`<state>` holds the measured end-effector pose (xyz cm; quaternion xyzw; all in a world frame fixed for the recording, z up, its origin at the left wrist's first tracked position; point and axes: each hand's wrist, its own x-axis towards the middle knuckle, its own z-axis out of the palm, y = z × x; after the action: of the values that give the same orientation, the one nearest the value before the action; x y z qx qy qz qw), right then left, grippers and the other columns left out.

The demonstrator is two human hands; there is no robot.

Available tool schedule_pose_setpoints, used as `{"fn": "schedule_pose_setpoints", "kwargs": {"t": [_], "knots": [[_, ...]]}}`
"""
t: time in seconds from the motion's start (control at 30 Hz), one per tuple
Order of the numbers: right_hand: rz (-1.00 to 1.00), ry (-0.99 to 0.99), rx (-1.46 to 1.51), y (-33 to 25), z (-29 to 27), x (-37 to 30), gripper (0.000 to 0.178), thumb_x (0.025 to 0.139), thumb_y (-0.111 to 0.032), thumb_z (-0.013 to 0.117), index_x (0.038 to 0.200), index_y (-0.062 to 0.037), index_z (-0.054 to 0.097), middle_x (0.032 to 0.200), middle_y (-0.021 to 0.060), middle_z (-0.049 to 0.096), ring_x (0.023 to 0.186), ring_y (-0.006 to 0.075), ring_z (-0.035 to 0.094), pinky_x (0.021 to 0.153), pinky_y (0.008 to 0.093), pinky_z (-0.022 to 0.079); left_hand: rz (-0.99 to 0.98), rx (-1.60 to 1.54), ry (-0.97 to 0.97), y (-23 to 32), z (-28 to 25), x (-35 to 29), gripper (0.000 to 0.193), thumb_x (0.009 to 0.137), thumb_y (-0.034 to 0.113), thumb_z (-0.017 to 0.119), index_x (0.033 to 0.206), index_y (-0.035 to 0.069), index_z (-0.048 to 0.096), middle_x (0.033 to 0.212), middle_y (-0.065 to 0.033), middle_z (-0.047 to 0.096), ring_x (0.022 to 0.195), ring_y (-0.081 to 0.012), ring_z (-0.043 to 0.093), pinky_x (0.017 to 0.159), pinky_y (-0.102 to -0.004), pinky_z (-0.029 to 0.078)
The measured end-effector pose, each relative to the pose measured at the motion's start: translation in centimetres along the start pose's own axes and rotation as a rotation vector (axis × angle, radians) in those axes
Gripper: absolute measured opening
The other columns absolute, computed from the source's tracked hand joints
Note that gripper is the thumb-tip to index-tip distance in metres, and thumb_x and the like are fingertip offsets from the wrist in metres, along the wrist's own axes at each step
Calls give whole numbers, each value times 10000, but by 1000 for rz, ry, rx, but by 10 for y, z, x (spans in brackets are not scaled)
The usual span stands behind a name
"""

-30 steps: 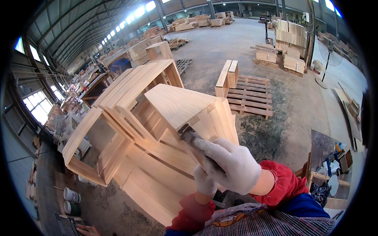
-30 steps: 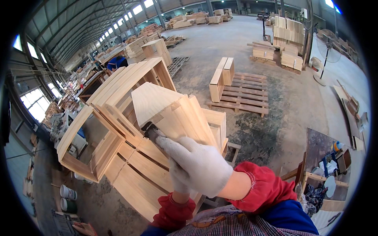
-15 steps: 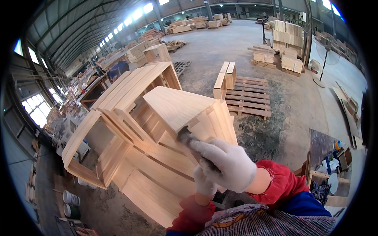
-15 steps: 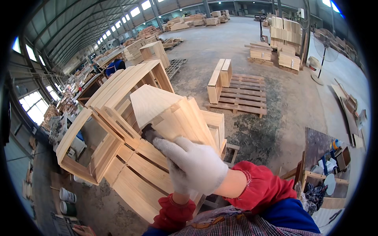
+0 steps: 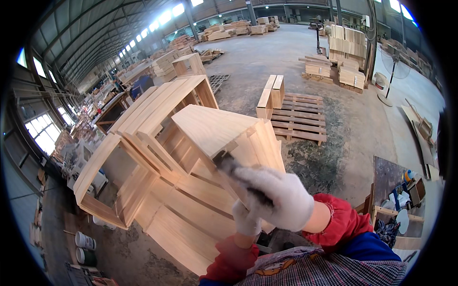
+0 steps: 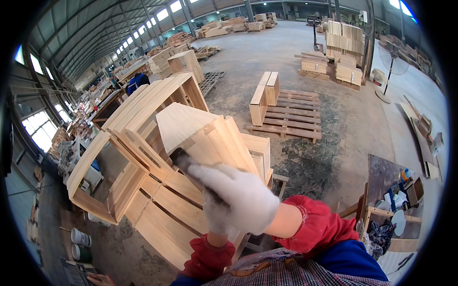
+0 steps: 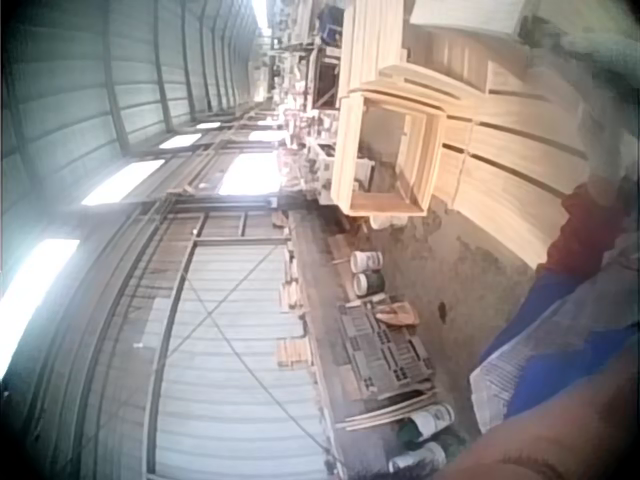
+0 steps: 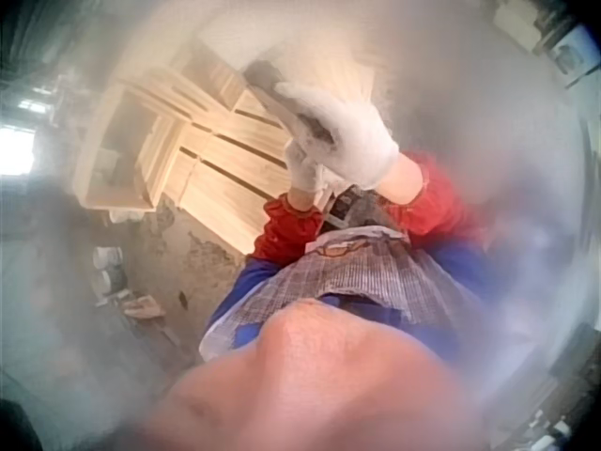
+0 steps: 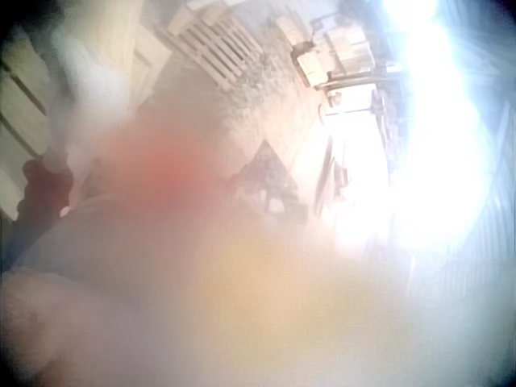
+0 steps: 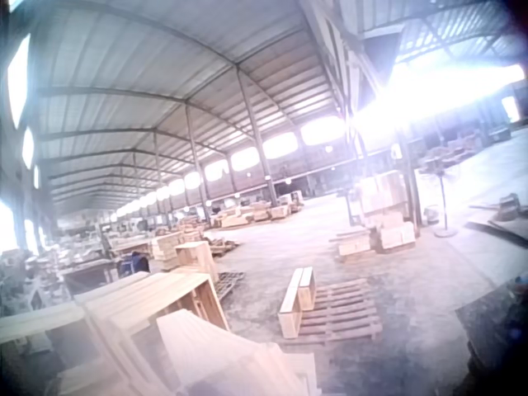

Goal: The person applies a dark filler material to the joints and edges of wooden box-like components using a putty knife, handling each piece individually before placing it on a wooden pallet.

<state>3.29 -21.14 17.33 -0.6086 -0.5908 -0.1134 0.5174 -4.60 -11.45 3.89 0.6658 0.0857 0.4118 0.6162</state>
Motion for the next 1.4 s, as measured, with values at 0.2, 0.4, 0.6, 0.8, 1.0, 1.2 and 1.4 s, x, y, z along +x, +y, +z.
{"fn": "schedule_pose_setpoints", "kwargs": {"t": [0.2, 0.4, 0.6, 0.8, 1.0, 1.2, 1.4], "knots": [[57, 75, -29, 16, -4, 8, 443, 823, 29, 668, 1264, 8, 646, 964, 169, 704, 784, 295, 717, 684, 363, 566, -94, -294, -47, 2, -3, -1, 225, 987, 164, 670, 1062, -48, 670, 874, 4, 656, 773, -77, 558, 681, -256, 462], [44, 101, -110, 12, -30, 21, 424, 850, 8, 659, 1272, 40, 635, 896, 146, 691, 745, 261, 692, 682, 338, 550, -243, -189, 7, 4, -1, -4, 157, 963, 92, 677, 1032, -48, 690, 848, -6, 663, 759, -78, 561, 662, -254, 461], [-151, -315, -167, -3, -47, 26, 553, 833, -68, 705, 1375, -65, 596, 905, 99, 651, 735, 265, 681, 618, 370, 558, -206, -202, -28, -2, -6, -2, 152, 965, 94, 673, 1032, -41, 693, 850, 0, 658, 759, -79, 561, 661, -254, 466], [-169, -459, -384, 1, -72, 45, 506, 847, -109, 688, 1349, -82, 623, 905, 85, 661, 769, 268, 693, 618, 350, 568, -242, -239, 41, 2, -1, -3, 157, 960, 74, 675, 1054, -50, 687, 889, -11, 671, 773, -86, 581, 674, -251, 479], [-106, -427, -444, 22, -112, 54, 449, 844, -91, 672, 1293, -73, 658, 964, 128, 691, 833, 334, 689, 734, 426, 573, -247, -241, 96, 8, 4, 0, 155, 947, 62, 686, 1038, -63, 688, 888, -25, 685, 766, -92, 595, 689, -244, 489], [-64, -355, -331, 10, -98, 33, 426, 898, -99, 650, 1319, -34, 636, 894, 137, 663, 755, 312, 675, 677, 403, 556, -232, -233, 62, 5, 2, -1, 149, 943, 49, 673, 1046, -58, 691, 891, -35, 685, 789, -91, 597, 693, -246, 489], [-80, -262, -214, 5, -39, 24, 519, 838, -56, 696, 1350, -104, 625, 909, 110, 637, 705, 310, 664, 603, 389, 545, -203, -308, 55, 7, 2, -3, 138, 953, 51, 662, 1041, -52, 690, 889, -15, 668, 782, -82, 580, 676, -253, 472]]}}
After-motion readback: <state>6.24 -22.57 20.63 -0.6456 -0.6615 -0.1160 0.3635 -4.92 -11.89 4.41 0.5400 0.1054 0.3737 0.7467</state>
